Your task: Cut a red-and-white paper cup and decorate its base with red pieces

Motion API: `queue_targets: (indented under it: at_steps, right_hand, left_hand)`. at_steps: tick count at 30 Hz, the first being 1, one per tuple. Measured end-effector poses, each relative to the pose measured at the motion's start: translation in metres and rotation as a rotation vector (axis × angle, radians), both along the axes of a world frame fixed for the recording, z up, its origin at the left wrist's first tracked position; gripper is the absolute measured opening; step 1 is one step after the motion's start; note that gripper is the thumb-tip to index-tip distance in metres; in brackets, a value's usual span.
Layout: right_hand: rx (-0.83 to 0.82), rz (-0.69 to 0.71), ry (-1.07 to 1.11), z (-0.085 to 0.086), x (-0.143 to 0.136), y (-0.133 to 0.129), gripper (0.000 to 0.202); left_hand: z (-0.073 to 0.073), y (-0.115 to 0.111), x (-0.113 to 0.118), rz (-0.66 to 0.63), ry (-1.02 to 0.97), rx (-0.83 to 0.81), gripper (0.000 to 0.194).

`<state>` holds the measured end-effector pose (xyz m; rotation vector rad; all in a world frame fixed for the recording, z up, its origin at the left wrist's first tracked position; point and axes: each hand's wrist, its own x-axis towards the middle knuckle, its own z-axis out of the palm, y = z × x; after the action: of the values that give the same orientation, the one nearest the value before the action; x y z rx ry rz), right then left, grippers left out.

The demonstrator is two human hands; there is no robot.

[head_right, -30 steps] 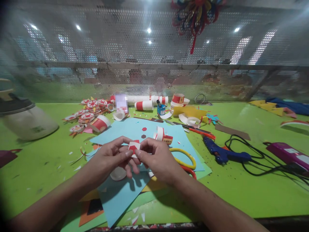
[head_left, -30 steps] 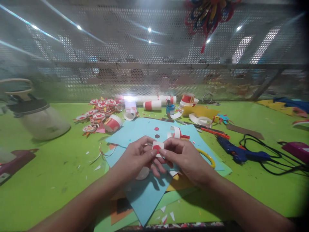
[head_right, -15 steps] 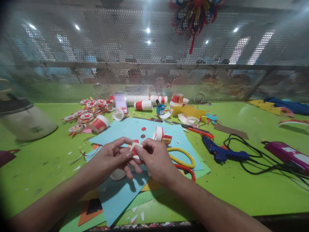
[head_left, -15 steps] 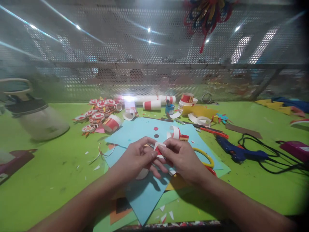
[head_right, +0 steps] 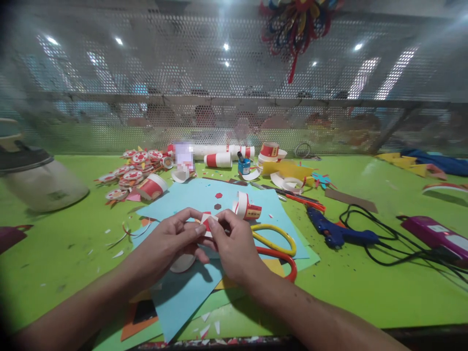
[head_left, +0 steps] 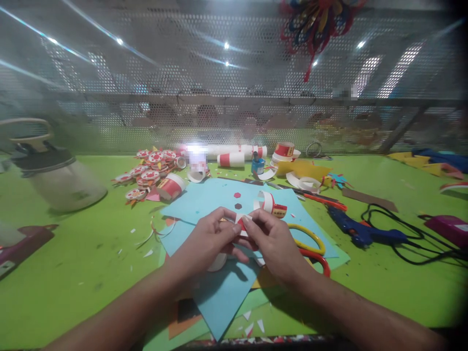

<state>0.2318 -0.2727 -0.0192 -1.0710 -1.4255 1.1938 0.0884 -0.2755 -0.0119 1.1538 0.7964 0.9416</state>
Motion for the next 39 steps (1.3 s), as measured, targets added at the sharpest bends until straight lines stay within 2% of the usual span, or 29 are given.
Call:
queue_targets:
  at_steps: [13,21,28,32,37,39]
  right_hand:
    - [-0.014,0.053,0.072,0.003,0.010,0.007,0.038]
    - [0.014,0.115,0.000,0.013,0.013,0.002,0.022]
    - [0.012,0.118,-0.011,0.015,0.014,0.000,0.022]
    - [0.020,0.094,-0.024,0.015,0.013,0.000,0.024]
    - [0.045,0.072,-0.051,0.014,0.012,0.000,0.025]
    - [0.059,0.063,-0.066,0.014,0.012,0.000,0.026]
  left_hand:
    - [0.006,0.001,-0.006,0.035,-0.018,0.032,0.018]
    - [0.008,-0.001,-0.007,0.033,0.013,0.074,0.018]
    - [0.008,-0.001,-0.005,0.033,-0.010,0.059,0.018]
    - [0.008,-0.001,-0.005,-0.005,-0.080,-0.004,0.013]
    - [0.004,0.000,-0.006,-0.065,-0.108,-0.008,0.032]
    - [0.003,0.000,-0.006,-0.048,-0.089,0.002,0.034]
